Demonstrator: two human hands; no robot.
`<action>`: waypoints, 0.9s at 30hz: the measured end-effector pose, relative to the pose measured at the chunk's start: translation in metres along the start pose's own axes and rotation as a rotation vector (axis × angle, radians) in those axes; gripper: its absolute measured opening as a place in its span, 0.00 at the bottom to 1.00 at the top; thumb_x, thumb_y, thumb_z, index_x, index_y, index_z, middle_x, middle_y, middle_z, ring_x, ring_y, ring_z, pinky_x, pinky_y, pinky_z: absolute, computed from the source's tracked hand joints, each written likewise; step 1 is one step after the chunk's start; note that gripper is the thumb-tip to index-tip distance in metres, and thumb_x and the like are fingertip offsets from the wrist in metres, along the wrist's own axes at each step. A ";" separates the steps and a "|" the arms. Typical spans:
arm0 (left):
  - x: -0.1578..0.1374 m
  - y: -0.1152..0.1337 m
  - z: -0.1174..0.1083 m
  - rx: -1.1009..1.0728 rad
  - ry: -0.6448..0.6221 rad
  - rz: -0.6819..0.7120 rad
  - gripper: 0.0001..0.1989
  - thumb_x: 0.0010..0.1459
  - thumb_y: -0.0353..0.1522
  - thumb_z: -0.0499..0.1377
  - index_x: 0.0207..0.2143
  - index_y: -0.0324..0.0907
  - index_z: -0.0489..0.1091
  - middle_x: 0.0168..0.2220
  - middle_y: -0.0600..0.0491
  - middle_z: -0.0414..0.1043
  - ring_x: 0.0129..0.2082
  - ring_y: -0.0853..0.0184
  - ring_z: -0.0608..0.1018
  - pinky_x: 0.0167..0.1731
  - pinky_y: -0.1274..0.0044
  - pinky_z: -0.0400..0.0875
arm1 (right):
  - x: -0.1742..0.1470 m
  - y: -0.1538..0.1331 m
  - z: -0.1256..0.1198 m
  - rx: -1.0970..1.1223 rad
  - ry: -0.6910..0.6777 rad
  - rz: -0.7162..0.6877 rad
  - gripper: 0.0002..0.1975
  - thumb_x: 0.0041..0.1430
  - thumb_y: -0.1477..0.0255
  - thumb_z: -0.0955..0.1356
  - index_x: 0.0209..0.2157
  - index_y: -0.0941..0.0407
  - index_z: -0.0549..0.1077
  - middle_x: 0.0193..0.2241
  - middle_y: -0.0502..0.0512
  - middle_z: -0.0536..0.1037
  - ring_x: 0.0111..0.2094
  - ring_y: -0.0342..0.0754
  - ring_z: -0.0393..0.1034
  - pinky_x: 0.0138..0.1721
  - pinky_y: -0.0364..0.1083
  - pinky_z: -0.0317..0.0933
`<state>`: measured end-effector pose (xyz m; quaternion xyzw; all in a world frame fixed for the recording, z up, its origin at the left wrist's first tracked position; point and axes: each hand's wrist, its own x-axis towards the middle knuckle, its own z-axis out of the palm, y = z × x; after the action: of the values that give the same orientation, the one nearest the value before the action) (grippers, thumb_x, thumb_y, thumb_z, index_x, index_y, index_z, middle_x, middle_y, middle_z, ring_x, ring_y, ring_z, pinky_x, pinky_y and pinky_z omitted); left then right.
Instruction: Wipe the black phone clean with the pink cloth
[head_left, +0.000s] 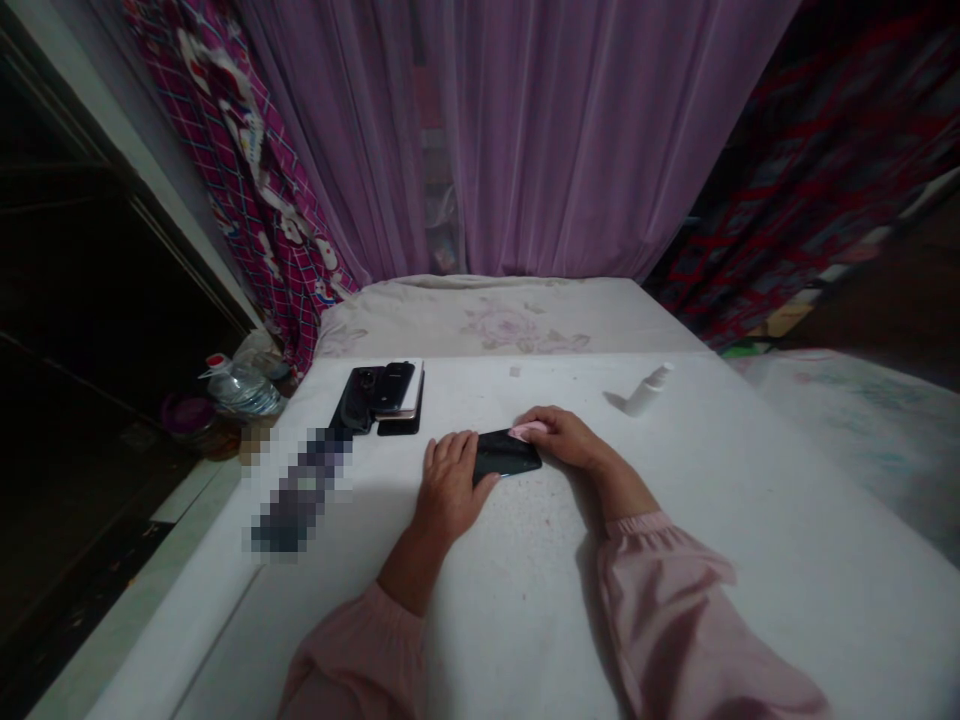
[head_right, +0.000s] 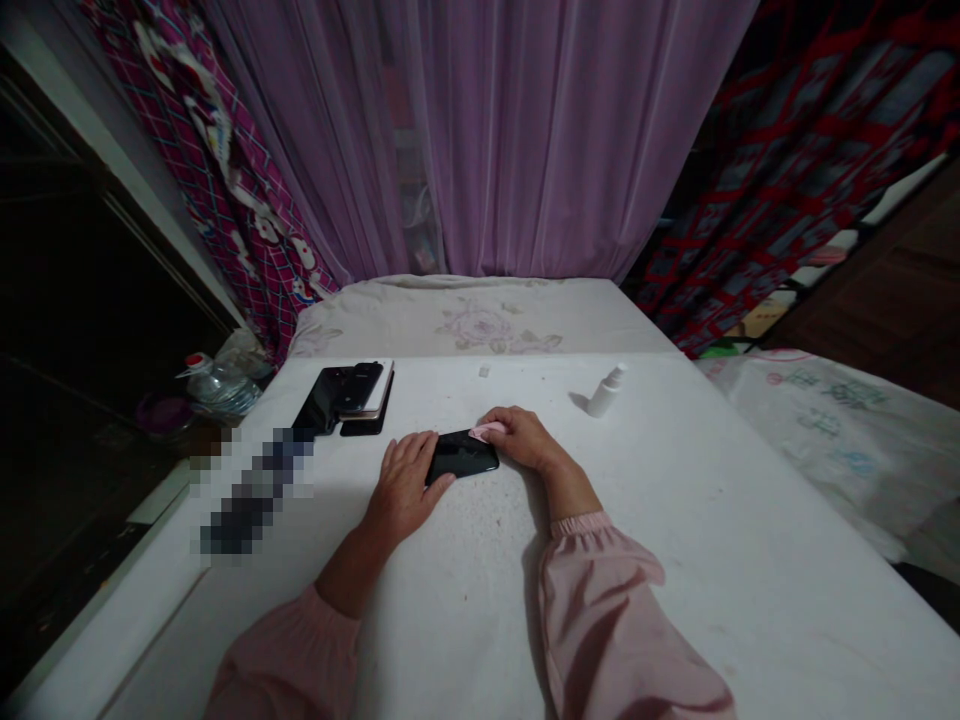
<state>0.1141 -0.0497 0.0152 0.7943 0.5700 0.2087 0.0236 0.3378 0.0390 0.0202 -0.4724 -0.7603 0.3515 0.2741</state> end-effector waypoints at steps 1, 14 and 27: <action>0.000 0.000 0.001 0.006 0.005 0.002 0.26 0.63 0.41 0.55 0.59 0.37 0.59 0.58 0.41 0.66 0.59 0.53 0.64 0.61 0.55 0.52 | 0.000 0.001 -0.001 0.045 -0.031 0.004 0.13 0.53 0.60 0.69 0.34 0.55 0.78 0.32 0.53 0.79 0.34 0.48 0.71 0.37 0.46 0.64; -0.001 -0.005 0.004 -0.011 0.009 0.009 0.26 0.63 0.41 0.54 0.60 0.39 0.59 0.58 0.41 0.66 0.59 0.53 0.64 0.60 0.54 0.52 | -0.008 -0.007 -0.019 0.090 -0.279 -0.019 0.10 0.44 0.62 0.76 0.30 0.50 0.81 0.48 0.54 0.73 0.55 0.54 0.63 0.58 0.54 0.56; 0.000 -0.004 0.005 -0.007 0.020 0.000 0.26 0.63 0.41 0.54 0.60 0.38 0.60 0.58 0.41 0.65 0.59 0.53 0.64 0.61 0.55 0.51 | 0.001 -0.004 0.001 -0.078 0.005 -0.032 0.08 0.53 0.67 0.70 0.35 0.54 0.79 0.34 0.54 0.79 0.37 0.49 0.72 0.42 0.47 0.64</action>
<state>0.1126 -0.0473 0.0101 0.7922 0.5695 0.2186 0.0205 0.3345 0.0386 0.0232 -0.4714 -0.7802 0.3159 0.2632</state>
